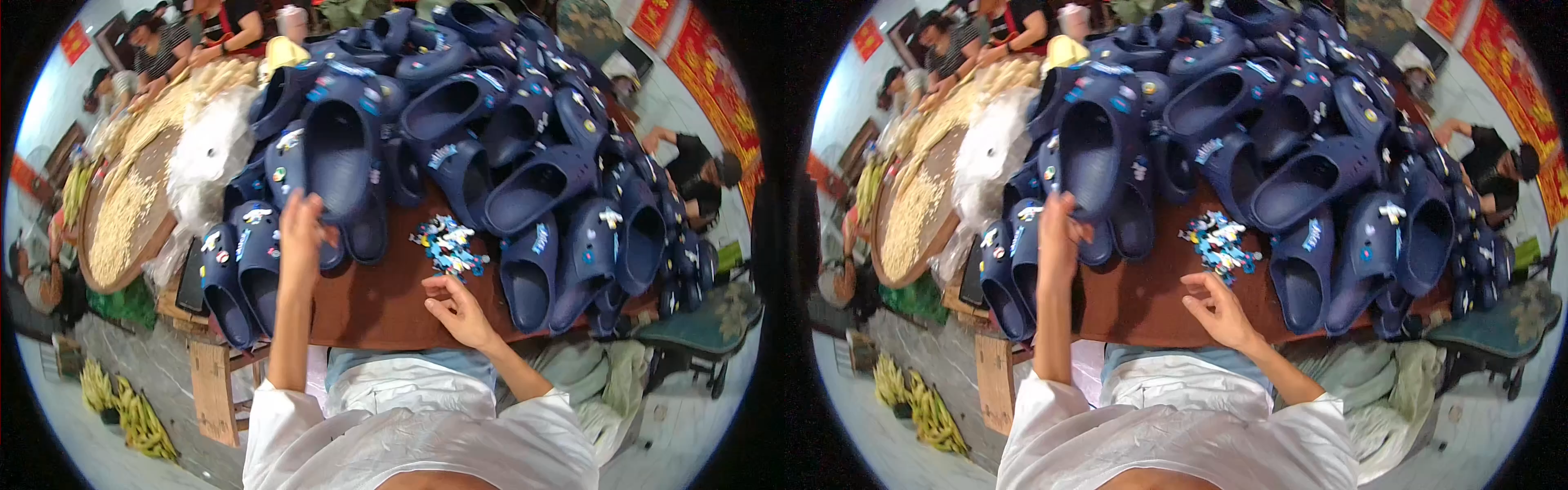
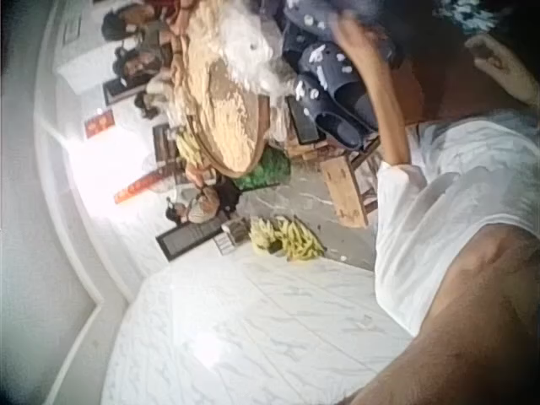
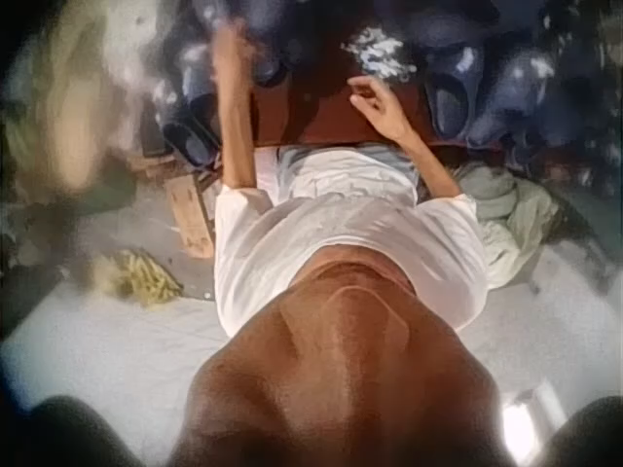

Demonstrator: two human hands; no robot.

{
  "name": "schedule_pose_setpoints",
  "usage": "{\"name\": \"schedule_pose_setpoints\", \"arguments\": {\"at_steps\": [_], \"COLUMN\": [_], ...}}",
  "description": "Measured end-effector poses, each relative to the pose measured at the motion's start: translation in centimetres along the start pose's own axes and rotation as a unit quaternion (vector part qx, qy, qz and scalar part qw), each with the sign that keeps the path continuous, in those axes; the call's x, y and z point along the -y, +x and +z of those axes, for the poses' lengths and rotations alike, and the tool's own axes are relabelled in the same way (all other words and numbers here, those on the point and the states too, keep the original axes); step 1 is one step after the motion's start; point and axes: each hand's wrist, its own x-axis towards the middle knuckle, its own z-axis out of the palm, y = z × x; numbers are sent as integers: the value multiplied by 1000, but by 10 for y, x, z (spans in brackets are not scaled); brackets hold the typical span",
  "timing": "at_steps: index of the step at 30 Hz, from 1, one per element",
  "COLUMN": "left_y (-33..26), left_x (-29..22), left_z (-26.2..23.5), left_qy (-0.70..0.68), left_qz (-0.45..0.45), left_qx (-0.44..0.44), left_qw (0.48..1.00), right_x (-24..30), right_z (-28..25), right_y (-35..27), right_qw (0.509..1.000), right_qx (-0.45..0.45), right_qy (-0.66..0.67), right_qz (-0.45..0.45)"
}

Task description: Decorating clogs with various charms by inserting them into the holes.

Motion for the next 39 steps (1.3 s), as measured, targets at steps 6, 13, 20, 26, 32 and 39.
{"name": "schedule_pose_setpoints", "arguments": {"at_steps": [6, 13, 20, 26, 32, 39], "left_y": [111, 201, 220, 184, 76, -54], "left_x": [-36, -27, -16, -6, 27, 93], "left_z": [21, 39, 39, 34, 40, 32], "left_qy": [-19, -125, -187, -98, 28, 265], "left_qz": [14, -67, -54, 23, 97, 235], "left_qx": [26, 56, 53, 35, 30, 96], "left_qw": [999, 988, 979, 994, 994, 930], "right_x": [-29, -12, -12, -7, -25, -17], "right_z": [-41, -74, -126, -163, -182, -173], "right_y": [-35, -30, 11, 63, 77, 81], "right_qw": [988, 946, 881, 859, 842, 831], "right_qx": [-147, -315, -445, -496, -522, -544], "right_qy": [-22, -43, -99, -111, -127, -77], "right_qz": [33, -65, -126, -65, -45, -91]}}
